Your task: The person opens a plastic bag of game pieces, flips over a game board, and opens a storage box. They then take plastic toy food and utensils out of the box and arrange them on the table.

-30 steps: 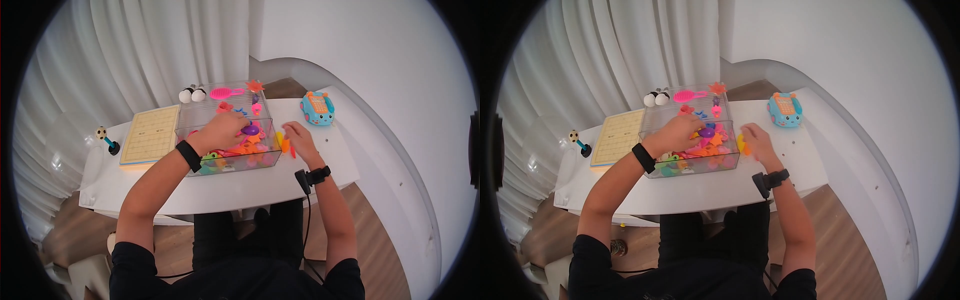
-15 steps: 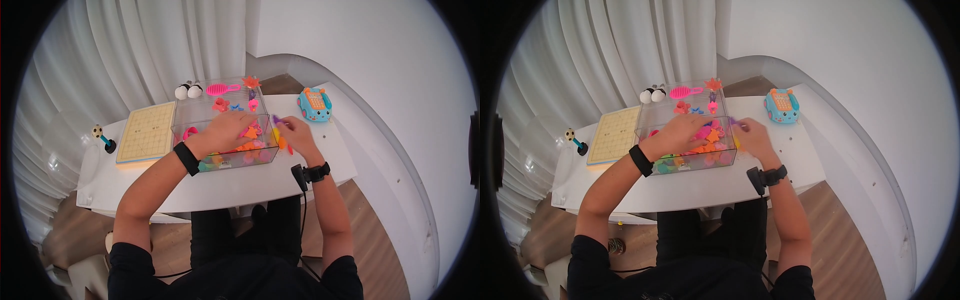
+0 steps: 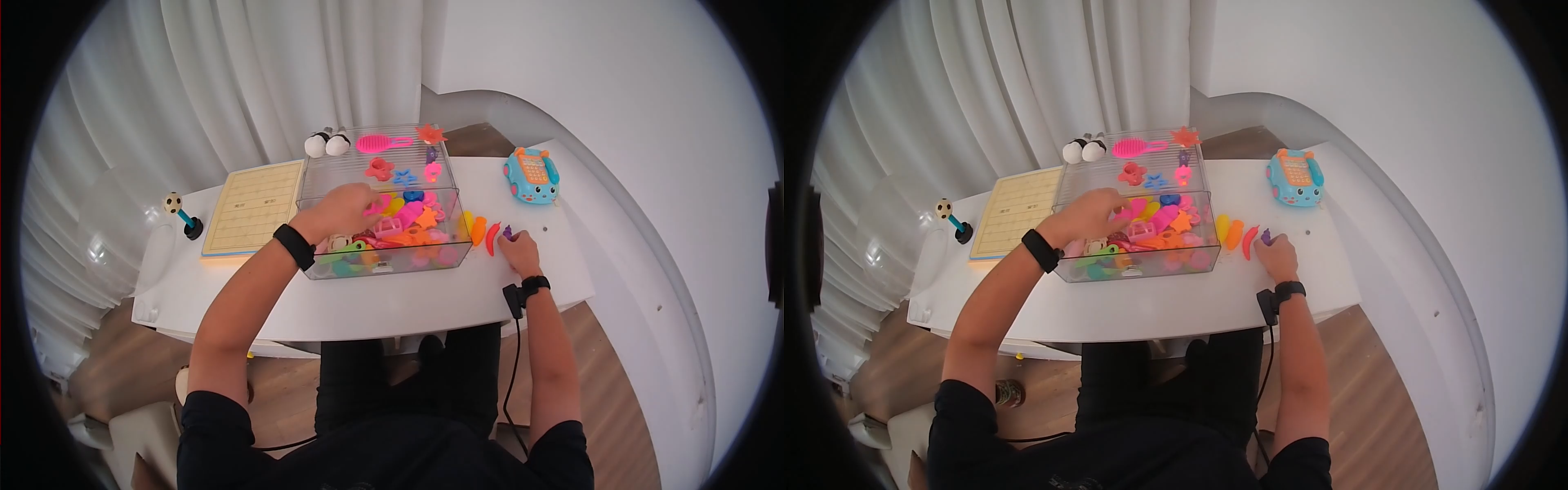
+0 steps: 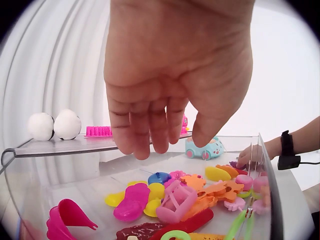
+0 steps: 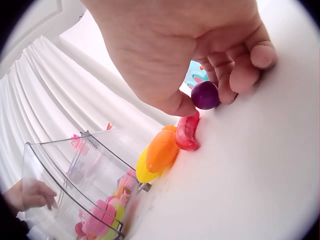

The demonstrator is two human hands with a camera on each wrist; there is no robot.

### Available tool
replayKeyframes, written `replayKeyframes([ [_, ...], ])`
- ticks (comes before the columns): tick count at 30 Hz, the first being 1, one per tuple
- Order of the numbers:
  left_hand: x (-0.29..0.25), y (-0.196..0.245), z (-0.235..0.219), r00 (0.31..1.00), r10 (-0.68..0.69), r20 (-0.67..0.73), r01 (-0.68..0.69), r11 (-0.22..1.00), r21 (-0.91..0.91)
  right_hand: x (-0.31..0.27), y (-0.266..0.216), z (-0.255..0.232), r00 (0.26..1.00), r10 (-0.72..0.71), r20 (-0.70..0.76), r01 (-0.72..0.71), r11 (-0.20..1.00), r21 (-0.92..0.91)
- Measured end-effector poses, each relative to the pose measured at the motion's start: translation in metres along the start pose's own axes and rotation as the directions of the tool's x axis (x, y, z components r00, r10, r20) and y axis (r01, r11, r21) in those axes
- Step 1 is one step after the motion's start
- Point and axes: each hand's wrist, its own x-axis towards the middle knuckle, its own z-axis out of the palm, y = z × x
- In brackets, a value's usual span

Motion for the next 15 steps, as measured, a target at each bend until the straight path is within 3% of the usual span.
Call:
replayKeyframes([
  [1,0.000,-0.001,-0.001,0.999,-0.035,-0.022,0.035,0.999,-0.027,0.002,0.003,0.001,0.998,-0.063,-0.028,0.063,0.998,-0.020],
  [8,-0.011,-0.014,-0.018,0.981,-0.162,-0.111,0.152,0.984,-0.088,0.002,0.010,0.000,0.998,-0.065,-0.011,0.066,0.996,0.053],
  [10,-0.016,-0.027,-0.021,0.939,-0.259,-0.226,0.225,0.960,-0.165,-0.004,0.004,-0.009,0.996,0.030,0.083,-0.038,0.995,0.096],
  [14,-0.027,-0.052,-0.029,0.894,-0.324,-0.311,0.311,0.946,-0.090,-0.004,0.005,-0.008,0.995,0.048,0.083,-0.057,0.992,0.109],
  [15,-0.030,-0.058,-0.028,0.850,-0.383,-0.362,0.378,0.922,-0.087,-0.004,0.005,-0.009,0.995,0.055,0.083,-0.064,0.992,0.109],
])
